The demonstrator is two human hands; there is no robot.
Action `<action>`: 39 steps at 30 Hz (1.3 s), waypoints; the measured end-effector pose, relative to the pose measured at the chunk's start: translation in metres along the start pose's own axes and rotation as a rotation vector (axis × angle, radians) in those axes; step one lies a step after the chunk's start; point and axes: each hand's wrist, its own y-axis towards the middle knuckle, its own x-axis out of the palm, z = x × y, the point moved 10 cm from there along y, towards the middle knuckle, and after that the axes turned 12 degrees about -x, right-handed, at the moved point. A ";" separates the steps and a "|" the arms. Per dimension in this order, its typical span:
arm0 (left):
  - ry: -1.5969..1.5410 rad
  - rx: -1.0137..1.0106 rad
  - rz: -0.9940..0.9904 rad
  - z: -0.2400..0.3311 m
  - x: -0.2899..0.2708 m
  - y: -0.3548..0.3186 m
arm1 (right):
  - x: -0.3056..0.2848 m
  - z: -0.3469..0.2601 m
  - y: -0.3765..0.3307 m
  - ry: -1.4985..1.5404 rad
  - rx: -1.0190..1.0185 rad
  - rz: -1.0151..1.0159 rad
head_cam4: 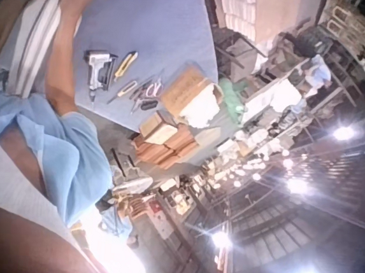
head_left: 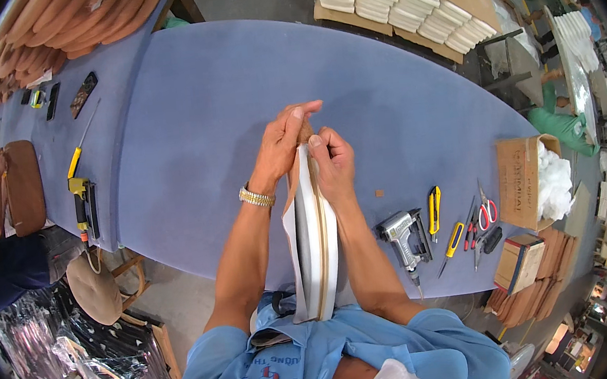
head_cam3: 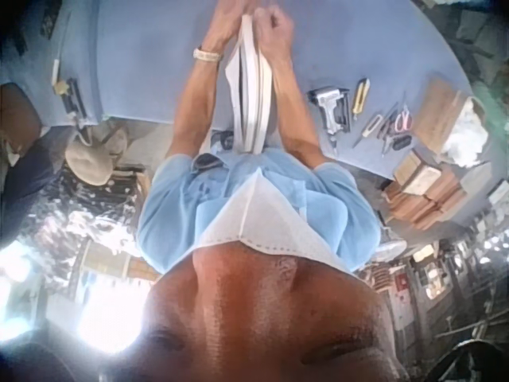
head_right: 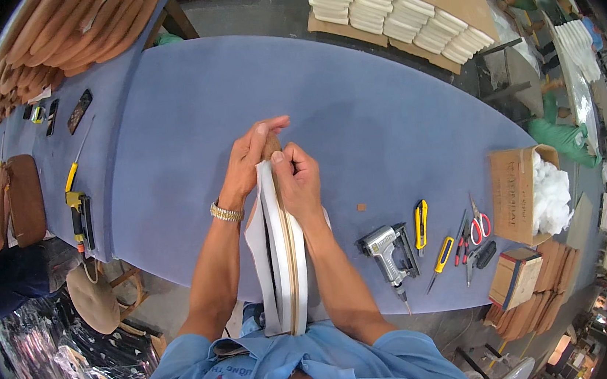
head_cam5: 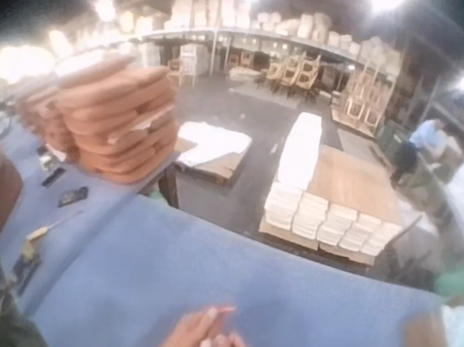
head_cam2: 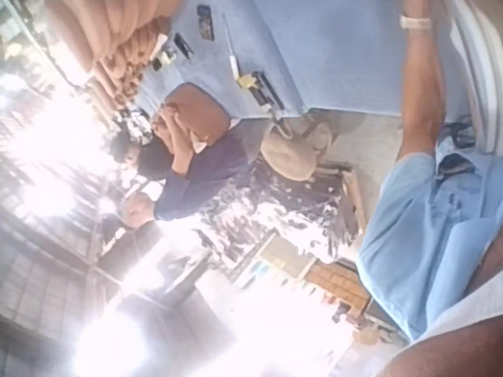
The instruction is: The person assembles cushion covers by folding fabric over foam inserts, trimming excess with a utility knife, and securing edges with a staple gun. They repeatedly handle multiple cushion units, flip them, and stack finished pieces on a nearby pile.
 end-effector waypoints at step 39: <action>0.135 0.073 0.084 0.000 0.024 -0.004 | -0.256 -0.027 -0.223 -1.379 0.349 -0.141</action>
